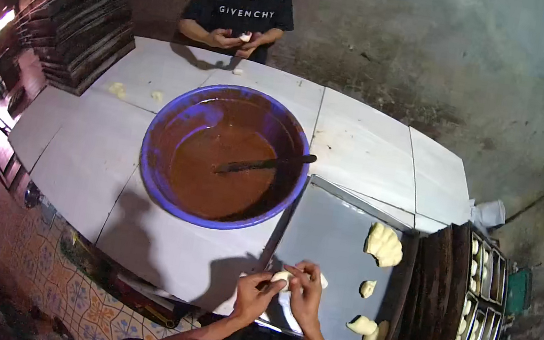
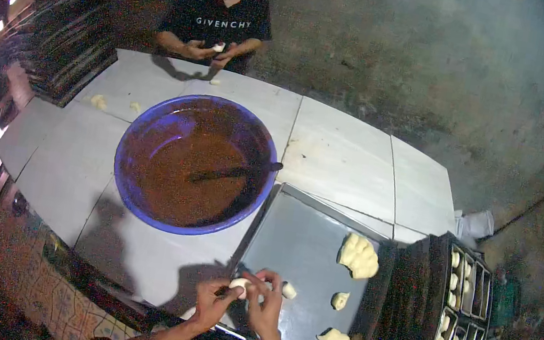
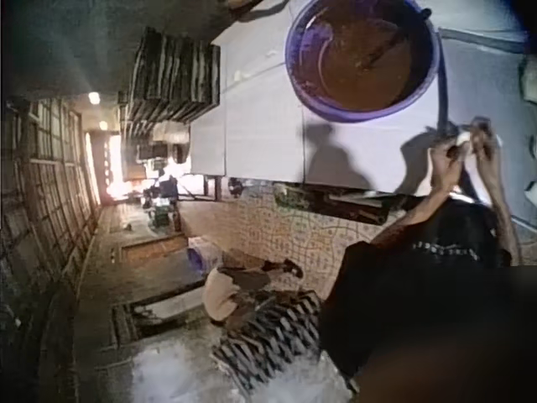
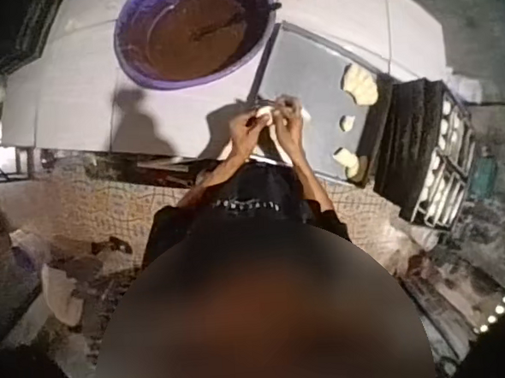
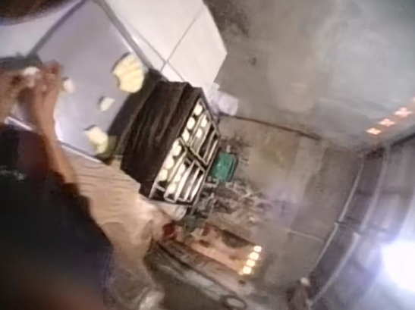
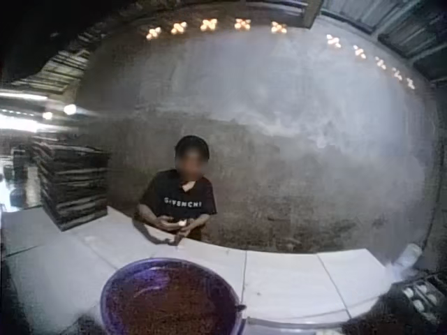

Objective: The person fills dough balls with paste by hand, arranges them into baking tins, carries the tins into another room, and presses a light switch on the wall.

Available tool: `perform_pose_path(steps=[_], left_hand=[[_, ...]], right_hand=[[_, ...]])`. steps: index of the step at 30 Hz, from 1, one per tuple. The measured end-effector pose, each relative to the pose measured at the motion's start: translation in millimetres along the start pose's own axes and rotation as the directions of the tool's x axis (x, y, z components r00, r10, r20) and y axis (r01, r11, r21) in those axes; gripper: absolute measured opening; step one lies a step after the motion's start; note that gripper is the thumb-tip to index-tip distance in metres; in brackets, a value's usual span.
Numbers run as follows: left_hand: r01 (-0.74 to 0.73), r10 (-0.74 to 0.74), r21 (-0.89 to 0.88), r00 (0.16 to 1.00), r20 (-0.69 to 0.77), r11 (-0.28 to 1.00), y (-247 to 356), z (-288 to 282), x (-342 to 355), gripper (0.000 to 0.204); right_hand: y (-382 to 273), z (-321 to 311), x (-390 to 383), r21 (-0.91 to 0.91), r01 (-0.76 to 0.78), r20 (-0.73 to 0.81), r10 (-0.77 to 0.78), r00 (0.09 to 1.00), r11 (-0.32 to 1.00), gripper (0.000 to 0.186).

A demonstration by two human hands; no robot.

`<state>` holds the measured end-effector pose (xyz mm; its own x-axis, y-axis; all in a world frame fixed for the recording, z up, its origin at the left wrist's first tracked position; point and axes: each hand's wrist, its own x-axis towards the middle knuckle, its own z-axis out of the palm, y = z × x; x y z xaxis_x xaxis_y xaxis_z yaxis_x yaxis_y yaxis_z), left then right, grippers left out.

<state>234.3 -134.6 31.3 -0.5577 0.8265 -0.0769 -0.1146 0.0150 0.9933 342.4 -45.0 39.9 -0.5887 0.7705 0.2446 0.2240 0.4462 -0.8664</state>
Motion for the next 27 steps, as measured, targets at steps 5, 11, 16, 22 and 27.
perform_pose_path(steps=[5, 11, 16, 22, 27], left_hand=[[0.376, -0.227, -0.744, 0.926, 0.300, 0.552, -10, -5, 2, 0.016], [0.642, 0.348, -0.750, 0.675, 0.651, 0.158, 22, -23, 34, 0.119], [0.077, -0.069, -0.027, 0.970, 0.234, 0.997, 47, -67, 167, 0.071], [-0.114, -0.283, 0.722, 0.869, 0.405, 0.683, 36, -75, 219, 0.074], [-0.047, -0.159, 0.746, 0.966, 0.203, 0.664, 9, -92, 214, 0.094]], right_hand=[[-19, 16, 12, 0.303, 0.189, 0.029, -0.208, 0.978, 0.934, 0.031], [11, 14, 18, 0.708, -0.174, 0.214, 0.027, 0.977, 0.684, 0.119], [18, 11, 18, 0.785, -0.195, 0.215, 0.037, 0.976, 0.587, 0.131], [30, 18, 9, 0.722, -0.174, 0.197, 0.042, 0.979, 0.669, 0.117], [32, 29, 4, 0.730, -0.171, 0.201, 0.032, 0.979, 0.662, 0.092]])
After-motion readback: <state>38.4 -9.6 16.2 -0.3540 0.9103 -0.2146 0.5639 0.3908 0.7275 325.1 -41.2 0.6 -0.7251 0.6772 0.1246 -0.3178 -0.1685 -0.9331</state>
